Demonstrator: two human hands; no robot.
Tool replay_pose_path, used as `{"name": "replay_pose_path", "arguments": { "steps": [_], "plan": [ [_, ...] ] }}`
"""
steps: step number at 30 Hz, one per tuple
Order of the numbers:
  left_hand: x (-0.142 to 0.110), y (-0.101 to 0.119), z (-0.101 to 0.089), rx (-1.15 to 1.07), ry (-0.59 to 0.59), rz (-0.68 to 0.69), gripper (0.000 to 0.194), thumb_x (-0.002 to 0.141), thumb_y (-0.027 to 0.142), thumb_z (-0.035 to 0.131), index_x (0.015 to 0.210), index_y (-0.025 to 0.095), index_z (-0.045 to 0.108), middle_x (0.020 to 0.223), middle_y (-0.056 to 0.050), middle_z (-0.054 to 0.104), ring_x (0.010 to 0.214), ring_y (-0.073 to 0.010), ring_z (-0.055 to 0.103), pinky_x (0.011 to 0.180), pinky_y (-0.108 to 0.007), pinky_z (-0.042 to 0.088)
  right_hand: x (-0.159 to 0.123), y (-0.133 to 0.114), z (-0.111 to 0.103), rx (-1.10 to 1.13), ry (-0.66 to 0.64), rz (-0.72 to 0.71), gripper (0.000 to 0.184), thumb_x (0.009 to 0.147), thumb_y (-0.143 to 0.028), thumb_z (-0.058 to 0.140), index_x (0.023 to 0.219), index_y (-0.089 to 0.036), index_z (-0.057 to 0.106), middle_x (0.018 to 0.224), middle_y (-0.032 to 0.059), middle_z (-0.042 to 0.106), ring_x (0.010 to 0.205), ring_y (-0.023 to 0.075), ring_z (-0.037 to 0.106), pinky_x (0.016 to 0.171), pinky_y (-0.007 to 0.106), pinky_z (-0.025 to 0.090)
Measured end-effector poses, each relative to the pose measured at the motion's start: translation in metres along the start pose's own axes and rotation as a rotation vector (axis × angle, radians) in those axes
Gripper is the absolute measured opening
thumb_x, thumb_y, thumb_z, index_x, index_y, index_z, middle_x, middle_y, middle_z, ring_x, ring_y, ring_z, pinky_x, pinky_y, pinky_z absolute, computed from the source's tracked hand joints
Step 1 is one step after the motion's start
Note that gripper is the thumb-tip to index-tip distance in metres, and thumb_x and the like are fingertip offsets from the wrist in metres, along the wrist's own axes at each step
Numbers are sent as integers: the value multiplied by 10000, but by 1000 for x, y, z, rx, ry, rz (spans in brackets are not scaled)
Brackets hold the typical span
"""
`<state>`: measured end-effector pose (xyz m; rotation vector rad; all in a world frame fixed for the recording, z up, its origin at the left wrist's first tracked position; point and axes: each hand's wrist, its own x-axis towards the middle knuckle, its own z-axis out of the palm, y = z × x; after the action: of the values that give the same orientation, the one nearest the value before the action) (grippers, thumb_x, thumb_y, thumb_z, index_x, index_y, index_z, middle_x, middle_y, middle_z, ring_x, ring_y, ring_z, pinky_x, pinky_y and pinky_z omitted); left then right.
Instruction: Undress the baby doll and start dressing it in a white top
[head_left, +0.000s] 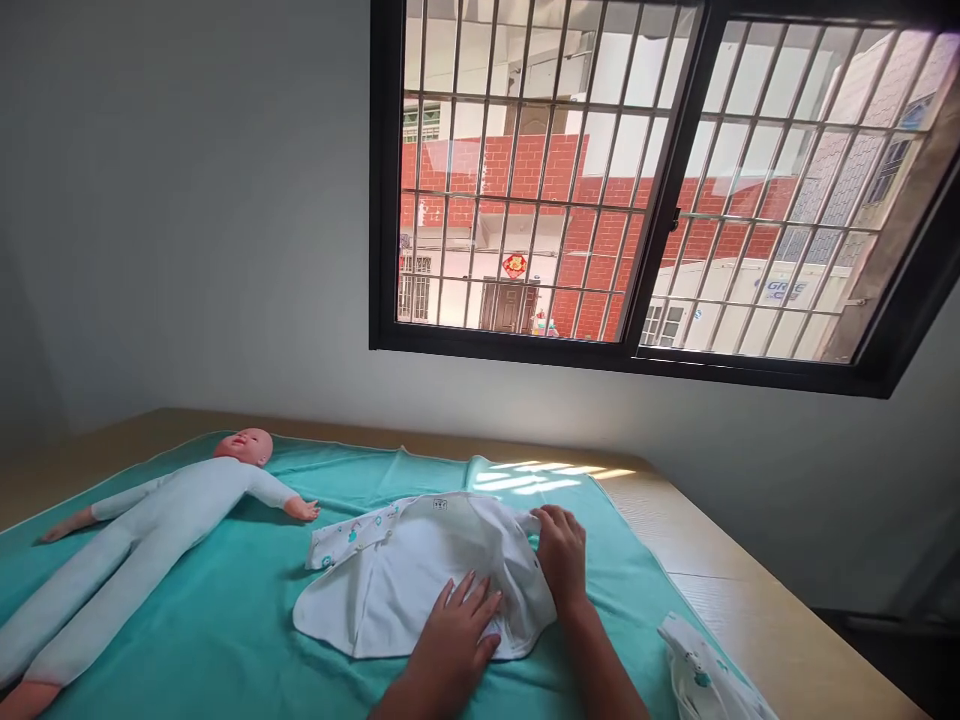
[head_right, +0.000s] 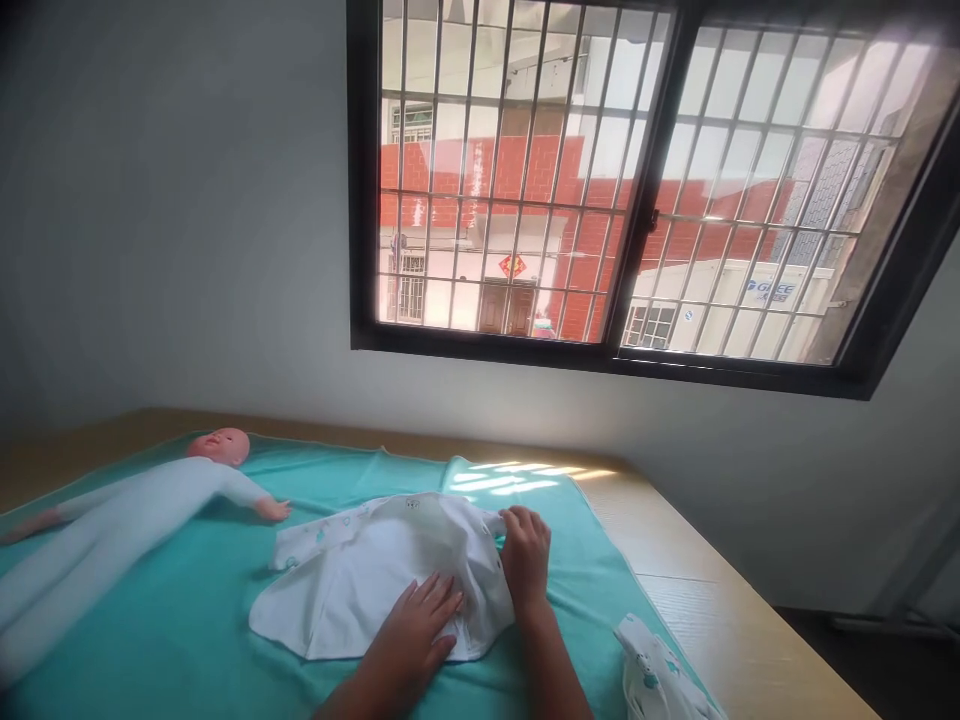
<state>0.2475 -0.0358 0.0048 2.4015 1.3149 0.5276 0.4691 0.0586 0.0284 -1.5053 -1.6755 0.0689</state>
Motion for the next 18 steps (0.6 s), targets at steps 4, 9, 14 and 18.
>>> {"name": "replay_pose_path", "arguments": {
  "steps": [4, 9, 14, 18],
  "plan": [
    [-5, 7, -11, 18, -42, 27, 466, 969, 491, 385, 1426, 404, 414, 1551, 40, 379, 1466, -264, 262, 1207, -579, 179, -3, 10, -3, -97, 169, -4, 398, 869, -155, 328, 1022, -163, 696, 1158, 149, 646, 1155, 310, 491, 1074, 497, 305],
    [-13, 14, -17, -27, -79, 145, 485, 953, 486, 447, 1428, 401, 405, 1536, 0, 406, 1452, -285, 295, 1175, -671, 121, 4, 10, -2, -12, 95, 28, 406, 906, -254, 298, 1020, -152, 674, 1054, 141, 686, 996, 258, 612, 915, 396, 475],
    [-8, 6, -17, -256, 72, 65, 289, 954, 372, 471, 1161, 354, 671, 1210, 58, 709, 1148, -161, 638, 1128, -384, 400, -4, -32, 21, 37, -148, -160, 372, 911, -326, 420, 1154, -206, 674, 1214, 84, 685, 1145, 233, 603, 1039, 369, 432],
    [-11, -43, -58, -80, 430, -271, 340, 924, 226, 427, 1175, 247, 657, 1239, -3, 691, 1175, -150, 610, 1078, -264, 436, -33, -56, 51, -74, -459, -211, 473, 884, -339, 505, 1330, -197, 575, 1452, 95, 515, 1366, 269, 436, 1163, 441, 289]
  ]
}}
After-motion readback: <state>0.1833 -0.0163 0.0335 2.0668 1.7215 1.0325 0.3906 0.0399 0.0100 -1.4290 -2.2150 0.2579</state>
